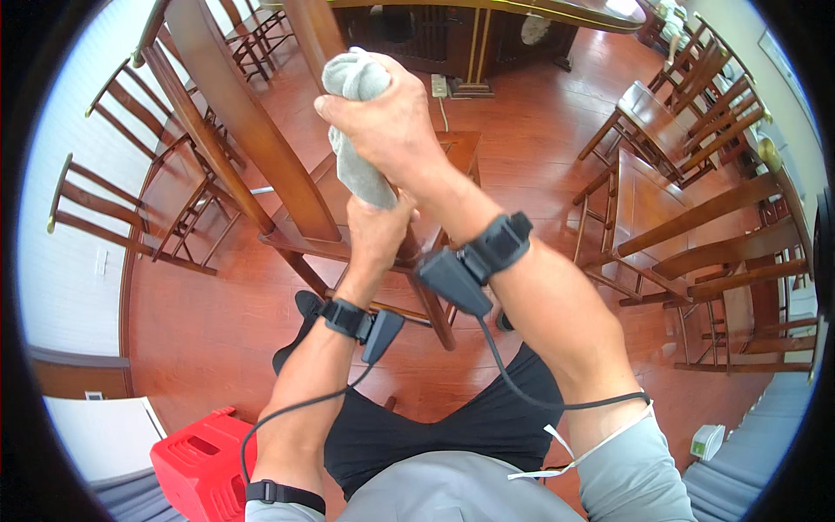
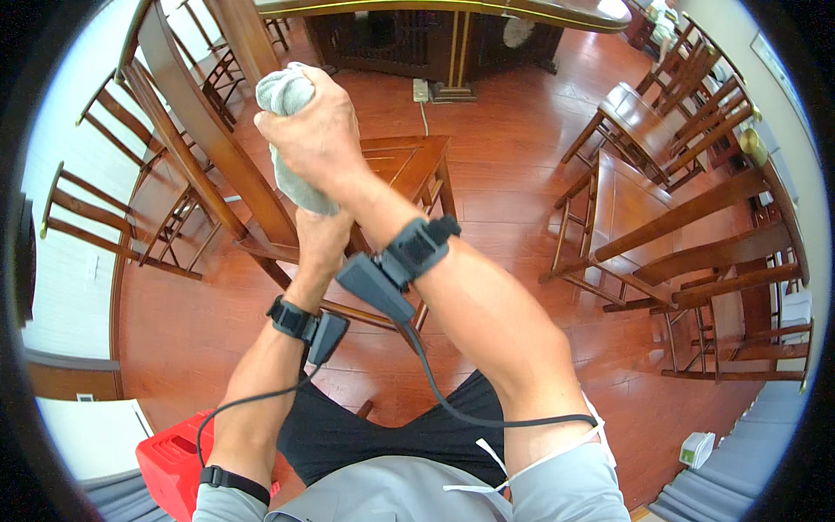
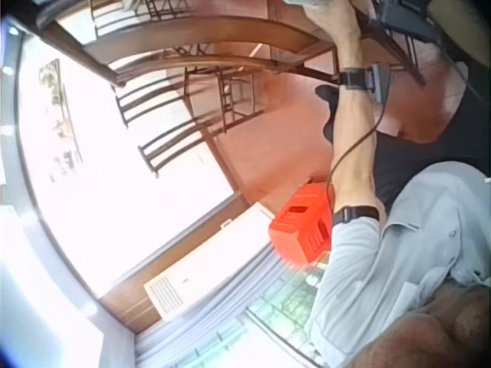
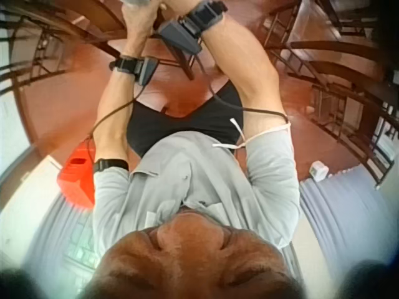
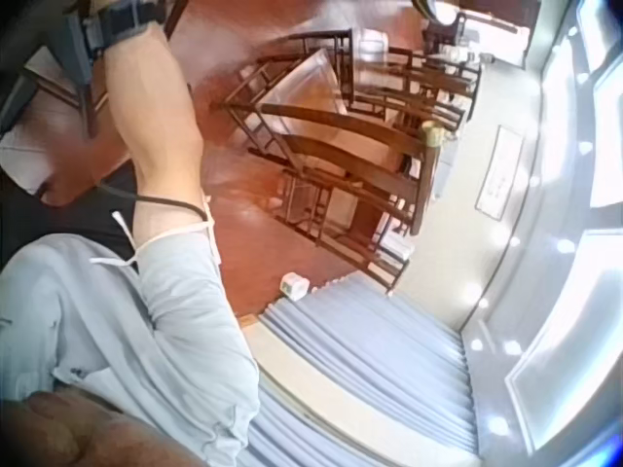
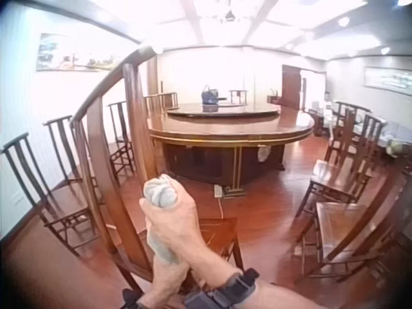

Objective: Cleaning wooden chairs using a cloth.

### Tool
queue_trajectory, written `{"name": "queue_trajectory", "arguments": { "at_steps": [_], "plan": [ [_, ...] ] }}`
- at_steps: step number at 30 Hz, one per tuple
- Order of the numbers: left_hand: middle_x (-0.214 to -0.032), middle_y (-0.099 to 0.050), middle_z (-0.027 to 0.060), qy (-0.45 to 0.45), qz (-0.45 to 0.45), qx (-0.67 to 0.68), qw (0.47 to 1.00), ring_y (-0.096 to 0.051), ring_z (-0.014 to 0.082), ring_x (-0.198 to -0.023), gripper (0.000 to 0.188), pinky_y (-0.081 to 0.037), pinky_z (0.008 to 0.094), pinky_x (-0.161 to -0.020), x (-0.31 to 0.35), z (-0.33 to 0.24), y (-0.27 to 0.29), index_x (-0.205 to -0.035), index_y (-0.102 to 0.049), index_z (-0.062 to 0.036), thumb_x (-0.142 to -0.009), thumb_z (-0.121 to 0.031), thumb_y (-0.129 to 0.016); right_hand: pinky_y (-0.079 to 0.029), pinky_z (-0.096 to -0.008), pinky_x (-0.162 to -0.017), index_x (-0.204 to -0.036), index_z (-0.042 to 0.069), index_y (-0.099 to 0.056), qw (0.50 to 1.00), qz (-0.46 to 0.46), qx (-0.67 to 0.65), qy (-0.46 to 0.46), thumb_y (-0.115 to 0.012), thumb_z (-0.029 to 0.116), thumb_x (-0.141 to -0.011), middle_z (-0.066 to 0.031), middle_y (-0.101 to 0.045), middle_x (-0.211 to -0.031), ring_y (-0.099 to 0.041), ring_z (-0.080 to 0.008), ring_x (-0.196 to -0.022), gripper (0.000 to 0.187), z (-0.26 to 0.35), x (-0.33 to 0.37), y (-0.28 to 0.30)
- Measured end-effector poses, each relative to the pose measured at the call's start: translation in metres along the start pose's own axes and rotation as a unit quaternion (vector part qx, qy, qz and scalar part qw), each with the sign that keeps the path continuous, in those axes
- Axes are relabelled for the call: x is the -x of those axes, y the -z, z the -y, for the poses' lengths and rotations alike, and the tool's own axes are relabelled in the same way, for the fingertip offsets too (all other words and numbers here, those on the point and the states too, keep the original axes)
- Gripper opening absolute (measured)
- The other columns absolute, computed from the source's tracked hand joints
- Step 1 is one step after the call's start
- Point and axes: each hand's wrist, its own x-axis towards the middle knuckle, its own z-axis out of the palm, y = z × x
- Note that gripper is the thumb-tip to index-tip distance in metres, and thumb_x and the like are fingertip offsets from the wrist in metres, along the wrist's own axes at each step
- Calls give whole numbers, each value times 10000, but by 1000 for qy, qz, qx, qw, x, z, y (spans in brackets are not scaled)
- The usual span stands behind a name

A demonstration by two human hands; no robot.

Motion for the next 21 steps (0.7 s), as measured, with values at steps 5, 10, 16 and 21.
{"name": "queue_trajectory", "arguments": {
  "at_steps": [5,10,16,21],
  "plan": [
    [-720,-601,55,72,-59,41,995,-605,154,-559,184,-533,308,-511,-24,0,41,-944,-562,-23,-886,-66,-732,-555,-269,-710,-1012,48,-735,993,21,-118,-5,-741,-24,-813,-7,-725,-886,-665,-96,-779,213,-9,-15,25],
    [-707,-600,61,48,-78,99,991,-598,160,-590,129,-555,334,-565,-40,-13,71,-820,-570,-50,-877,-30,-684,-542,-298,-867,-1188,-2,-679,995,-45,1,-86,-782,37,-848,-64,-725,-1124,-663,-130,-974,357,-59,43,124],
    [-699,-578,56,43,-94,112,988,-588,161,-592,142,-558,337,-563,-52,-8,91,-786,-558,-55,-881,-10,-654,-537,-275,-789,-1205,33,-692,948,-9,-3,-319,-839,184,-851,-6,-721,-1017,-629,-80,-878,412,-106,145,116],
    [-641,-592,62,39,-128,97,986,-595,173,-518,143,-551,343,-520,-44,-12,85,-803,-550,-60,-869,-8,-666,-530,-309,-806,-1154,12,-683,950,65,-13,-306,-832,268,-854,-50,-692,-1027,-630,-136,-915,421,-120,167,56]
  ]
}}
